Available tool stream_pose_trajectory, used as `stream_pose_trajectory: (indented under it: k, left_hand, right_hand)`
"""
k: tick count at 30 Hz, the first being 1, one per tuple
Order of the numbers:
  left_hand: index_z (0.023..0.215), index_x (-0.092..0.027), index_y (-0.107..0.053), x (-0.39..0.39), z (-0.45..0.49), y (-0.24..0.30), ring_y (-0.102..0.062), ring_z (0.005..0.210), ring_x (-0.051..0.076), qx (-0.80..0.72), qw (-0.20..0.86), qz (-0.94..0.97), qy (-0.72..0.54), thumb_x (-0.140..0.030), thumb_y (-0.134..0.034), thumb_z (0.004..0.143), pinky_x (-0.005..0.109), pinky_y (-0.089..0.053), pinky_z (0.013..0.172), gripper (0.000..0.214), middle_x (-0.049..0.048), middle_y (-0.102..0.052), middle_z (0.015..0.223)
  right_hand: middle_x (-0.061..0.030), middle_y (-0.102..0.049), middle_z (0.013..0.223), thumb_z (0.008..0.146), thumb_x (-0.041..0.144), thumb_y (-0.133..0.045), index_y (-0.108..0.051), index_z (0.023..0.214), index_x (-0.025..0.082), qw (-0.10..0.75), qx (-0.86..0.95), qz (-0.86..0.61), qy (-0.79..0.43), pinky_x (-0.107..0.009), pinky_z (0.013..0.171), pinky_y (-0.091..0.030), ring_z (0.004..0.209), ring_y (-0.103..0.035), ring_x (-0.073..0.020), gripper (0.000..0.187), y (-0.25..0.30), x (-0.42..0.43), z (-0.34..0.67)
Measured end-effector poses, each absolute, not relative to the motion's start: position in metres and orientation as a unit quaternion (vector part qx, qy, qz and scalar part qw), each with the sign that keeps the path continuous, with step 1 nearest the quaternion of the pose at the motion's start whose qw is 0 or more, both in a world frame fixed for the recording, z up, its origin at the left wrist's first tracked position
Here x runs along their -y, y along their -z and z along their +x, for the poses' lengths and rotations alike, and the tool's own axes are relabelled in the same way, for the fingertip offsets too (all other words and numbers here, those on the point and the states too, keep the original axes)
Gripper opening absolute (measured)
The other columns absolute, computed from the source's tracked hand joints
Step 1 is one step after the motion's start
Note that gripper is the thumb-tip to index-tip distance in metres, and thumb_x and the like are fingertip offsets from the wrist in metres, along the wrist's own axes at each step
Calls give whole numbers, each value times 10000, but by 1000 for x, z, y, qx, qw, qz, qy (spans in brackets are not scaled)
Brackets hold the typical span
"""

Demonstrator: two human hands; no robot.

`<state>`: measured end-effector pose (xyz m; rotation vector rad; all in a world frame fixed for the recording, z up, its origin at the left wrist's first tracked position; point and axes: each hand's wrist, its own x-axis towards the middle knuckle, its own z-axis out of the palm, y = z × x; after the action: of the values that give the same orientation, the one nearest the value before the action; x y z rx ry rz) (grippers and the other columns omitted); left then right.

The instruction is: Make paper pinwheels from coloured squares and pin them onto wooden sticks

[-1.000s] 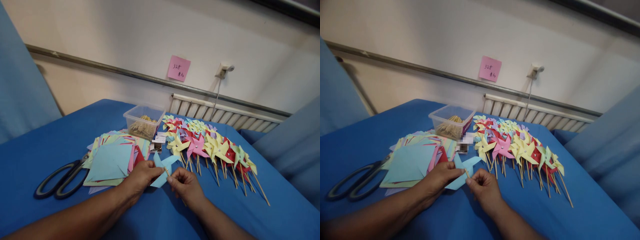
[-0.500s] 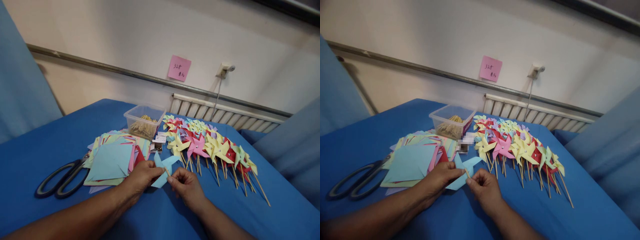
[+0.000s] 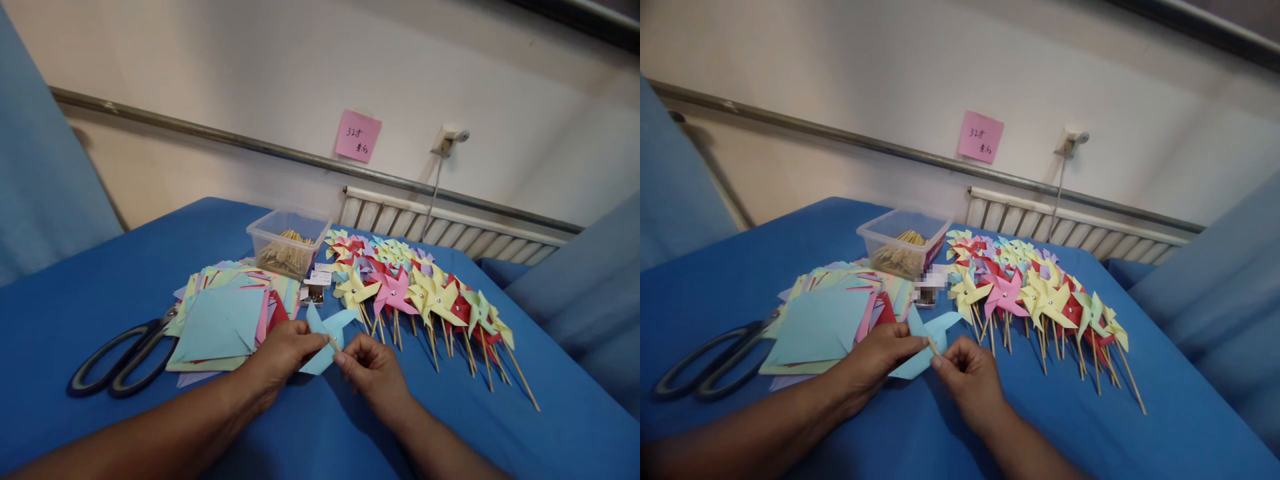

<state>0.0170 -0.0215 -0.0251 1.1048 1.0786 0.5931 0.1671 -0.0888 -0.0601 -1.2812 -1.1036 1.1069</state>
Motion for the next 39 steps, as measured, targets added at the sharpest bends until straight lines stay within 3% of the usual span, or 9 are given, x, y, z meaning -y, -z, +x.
stream_pose_trajectory:
  k: [39]
  left_hand:
    - [590,-159,-556,20,19,24,-444,419,109,-486,686,477,-254,-334,-722,587,234,-254,431,242,-29,-531,451]
  right_hand:
    - [84,-409,468,727,414,-692,-473,579,194,508,476,-572,-434,-209,437,-248,427,-331,-66,343,57,89,168]
